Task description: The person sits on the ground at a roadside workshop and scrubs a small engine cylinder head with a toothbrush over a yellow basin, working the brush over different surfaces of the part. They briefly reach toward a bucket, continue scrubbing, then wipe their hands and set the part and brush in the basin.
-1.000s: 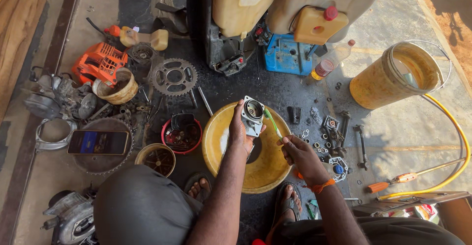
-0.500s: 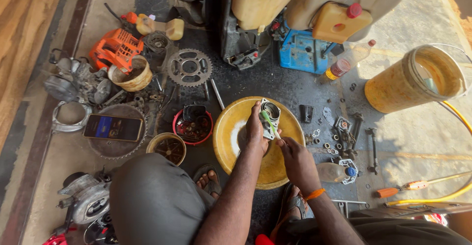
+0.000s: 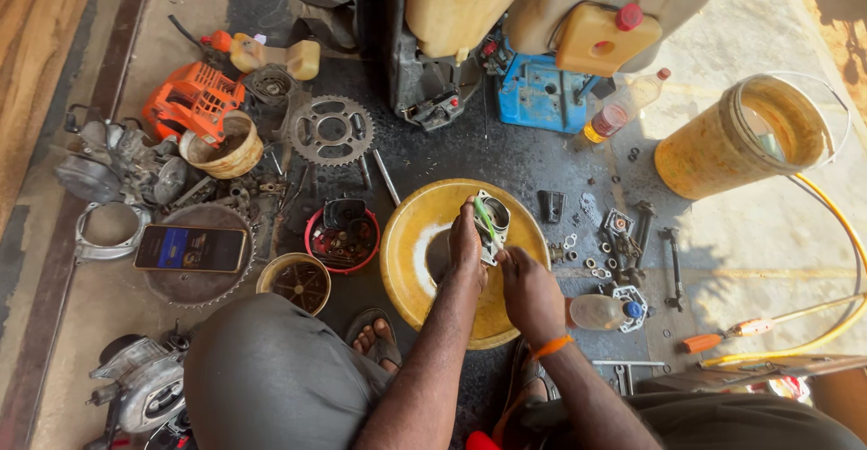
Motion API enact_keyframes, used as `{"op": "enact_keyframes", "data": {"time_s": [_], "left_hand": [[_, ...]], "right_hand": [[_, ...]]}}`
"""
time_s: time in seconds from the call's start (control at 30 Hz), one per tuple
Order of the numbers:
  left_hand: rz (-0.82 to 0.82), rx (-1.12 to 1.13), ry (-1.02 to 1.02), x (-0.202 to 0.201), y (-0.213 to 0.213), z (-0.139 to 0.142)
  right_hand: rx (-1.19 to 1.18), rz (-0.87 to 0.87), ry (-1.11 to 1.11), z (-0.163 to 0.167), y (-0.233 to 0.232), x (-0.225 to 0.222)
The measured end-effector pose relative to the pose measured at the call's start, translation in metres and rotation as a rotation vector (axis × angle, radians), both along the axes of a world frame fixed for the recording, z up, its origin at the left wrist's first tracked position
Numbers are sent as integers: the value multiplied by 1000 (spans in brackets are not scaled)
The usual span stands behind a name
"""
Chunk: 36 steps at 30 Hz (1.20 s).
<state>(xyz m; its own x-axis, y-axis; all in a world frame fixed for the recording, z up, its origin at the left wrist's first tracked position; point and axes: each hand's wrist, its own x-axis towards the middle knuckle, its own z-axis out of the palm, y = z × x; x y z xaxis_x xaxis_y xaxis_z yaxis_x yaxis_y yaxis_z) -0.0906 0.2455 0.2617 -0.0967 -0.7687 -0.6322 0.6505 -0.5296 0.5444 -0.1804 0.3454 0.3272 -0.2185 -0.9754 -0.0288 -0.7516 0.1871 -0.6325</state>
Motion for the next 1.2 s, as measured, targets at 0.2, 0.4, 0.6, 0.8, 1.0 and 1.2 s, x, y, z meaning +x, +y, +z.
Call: {"op": "enact_keyframes", "data": {"time_s": [0.2, 0.4, 0.6, 0.8, 1.0, 1.2], "left_hand": [[-113, -4, -98, -4, 4, 7], [-21, 25, 12, -8, 0, -13], [-32, 74, 56, -5, -5, -7], [34, -60, 36, -6, 6, 14], [4, -124, -77, -6, -5, 11], [-35, -161, -118, -9, 1, 14]], "right_hand": [[71, -49, 124, 14, -3, 5], [17, -36, 210, 7, 13, 13], [39, -41, 218, 12, 14, 13], [-16, -63, 205, 24, 3, 12], [13, -99, 203, 15, -3, 1], [2, -107, 184, 8, -14, -13]]}}
